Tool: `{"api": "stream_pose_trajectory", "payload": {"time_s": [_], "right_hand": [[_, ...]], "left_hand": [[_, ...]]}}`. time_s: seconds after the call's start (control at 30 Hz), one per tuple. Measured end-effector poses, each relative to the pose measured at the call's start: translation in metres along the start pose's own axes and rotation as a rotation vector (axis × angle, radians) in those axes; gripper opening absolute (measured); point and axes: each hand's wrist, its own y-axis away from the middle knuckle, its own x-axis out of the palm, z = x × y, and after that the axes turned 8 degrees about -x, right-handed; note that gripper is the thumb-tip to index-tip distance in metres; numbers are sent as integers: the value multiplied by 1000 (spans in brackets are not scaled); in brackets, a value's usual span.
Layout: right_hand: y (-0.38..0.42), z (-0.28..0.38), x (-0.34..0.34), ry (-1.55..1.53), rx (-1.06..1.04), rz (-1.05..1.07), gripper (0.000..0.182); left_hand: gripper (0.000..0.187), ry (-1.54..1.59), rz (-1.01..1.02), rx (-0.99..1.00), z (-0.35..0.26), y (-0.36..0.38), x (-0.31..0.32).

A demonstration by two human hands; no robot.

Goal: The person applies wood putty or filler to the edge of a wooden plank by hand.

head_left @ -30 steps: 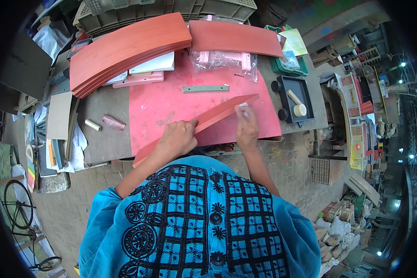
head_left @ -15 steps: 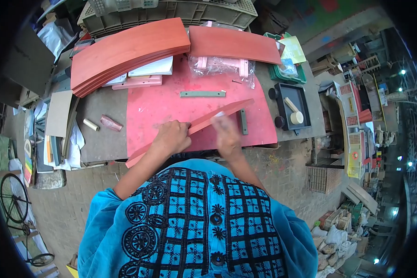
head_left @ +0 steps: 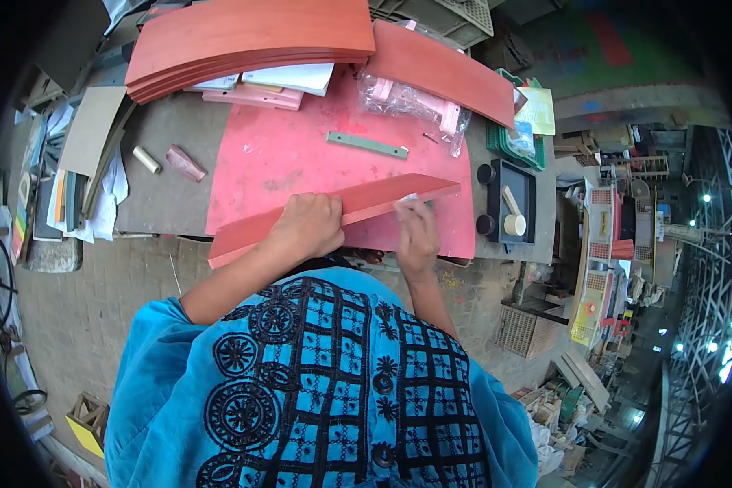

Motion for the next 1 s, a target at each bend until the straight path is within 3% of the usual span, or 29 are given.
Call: {"api": "stream_pose_trajectory", "payload": {"time_s": [0.1,0.2,0.3,0.4,0.6,0.7,0.8,0.9,1.0], "right_hand": [[3,-32,-13,203,171,-49,29],[2,-29,-9,240,-26,-11,25],[-1,-10,0,72,-44,-42,30],[-5,-46,-18,261,135,-78,32],[-1,-36,-6,99,-65,-28,28],[-6,-70,-29,303,146,-81,31],[-11,-59,-29,340,127,-104,32],[-3,-36,-4,132,4,-34,31],[-5,-70,-22,267,138,-52,36]], "left_hand": [[33,6,2,1,-1,0,-1],[32,7,3,9,1,-3,-1],[30,21,-13,26,2,-4,-2],[29,32,3,9,4,-5,-2],[29,33,17,0,2,-7,-7],[30,37,44,-13,4,-7,-8],[32,26,56,-7,6,-12,-10],[36,8,52,-5,9,-14,-6],[39,-2,66,-6,10,-17,-9]]}}
